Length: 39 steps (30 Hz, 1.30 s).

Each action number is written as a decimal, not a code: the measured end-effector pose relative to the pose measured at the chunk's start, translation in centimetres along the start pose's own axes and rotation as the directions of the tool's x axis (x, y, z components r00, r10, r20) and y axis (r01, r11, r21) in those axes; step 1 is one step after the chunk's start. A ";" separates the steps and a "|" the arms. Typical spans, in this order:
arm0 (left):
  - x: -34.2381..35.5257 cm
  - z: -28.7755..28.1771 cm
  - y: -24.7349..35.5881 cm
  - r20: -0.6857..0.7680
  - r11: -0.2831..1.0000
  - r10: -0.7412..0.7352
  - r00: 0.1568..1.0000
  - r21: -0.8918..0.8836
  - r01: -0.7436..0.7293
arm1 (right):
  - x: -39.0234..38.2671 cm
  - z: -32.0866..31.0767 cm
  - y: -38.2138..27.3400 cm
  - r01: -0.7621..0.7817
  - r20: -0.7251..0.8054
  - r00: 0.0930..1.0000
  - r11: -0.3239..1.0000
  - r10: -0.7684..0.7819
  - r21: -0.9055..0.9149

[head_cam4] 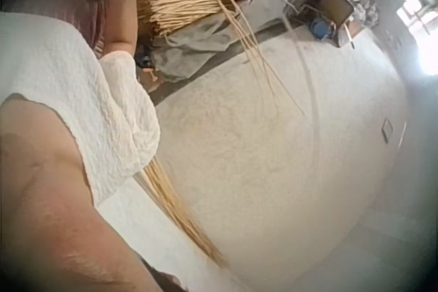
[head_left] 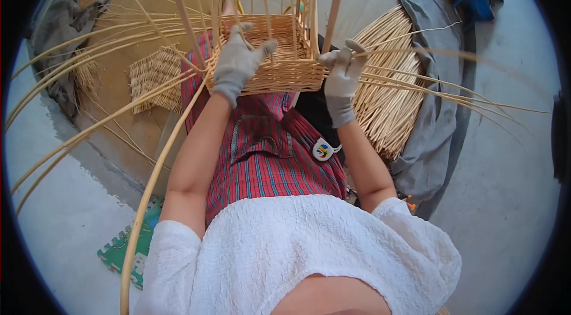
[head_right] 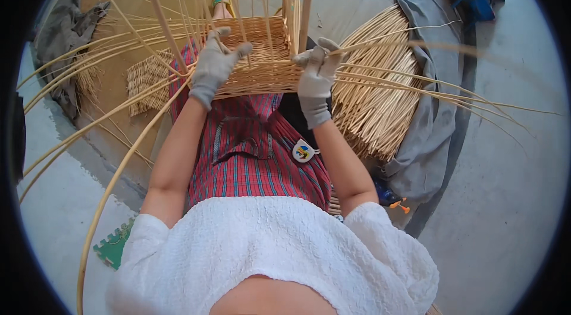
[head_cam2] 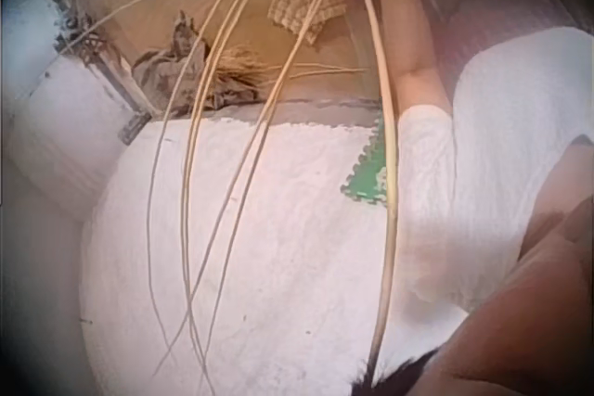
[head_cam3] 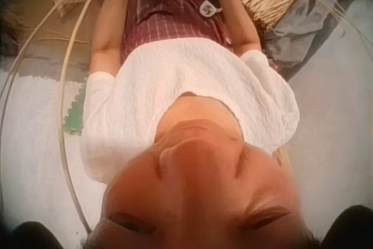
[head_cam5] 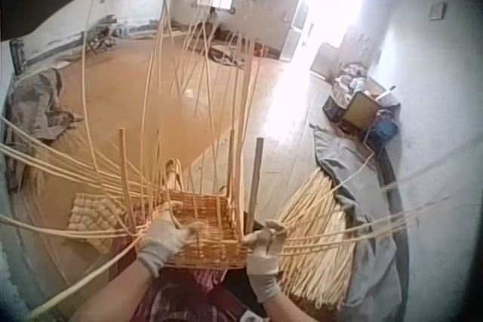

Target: The person sits on the floor and weaves a basket using thin bamboo strips. They interlace the strips through a vertical frame, periodically rotating the basket and using a metal ruler to measure dimensions.

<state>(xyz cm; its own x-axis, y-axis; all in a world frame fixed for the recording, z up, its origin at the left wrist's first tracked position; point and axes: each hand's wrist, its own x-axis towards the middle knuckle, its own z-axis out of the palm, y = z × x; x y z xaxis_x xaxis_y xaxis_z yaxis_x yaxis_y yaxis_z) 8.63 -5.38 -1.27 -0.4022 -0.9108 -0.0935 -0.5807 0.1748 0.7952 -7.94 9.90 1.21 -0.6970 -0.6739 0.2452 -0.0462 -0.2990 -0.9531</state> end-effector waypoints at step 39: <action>-2.0 -8.4 -13.4 0.037 0.700 0.132 0.991 -0.711 -0.067 | -10.6 21.0 -3.9 0.436 0.951 0.287 0.900 -0.118 -0.020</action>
<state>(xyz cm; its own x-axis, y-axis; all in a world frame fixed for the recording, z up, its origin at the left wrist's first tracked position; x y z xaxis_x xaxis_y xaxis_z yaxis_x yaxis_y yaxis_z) 23.17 -9.02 -6.66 -0.5012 -0.8653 -0.0094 0.1234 -0.0823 0.9889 14.67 3.99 6.07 0.4858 -0.8004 0.3513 -0.3599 -0.5494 -0.7540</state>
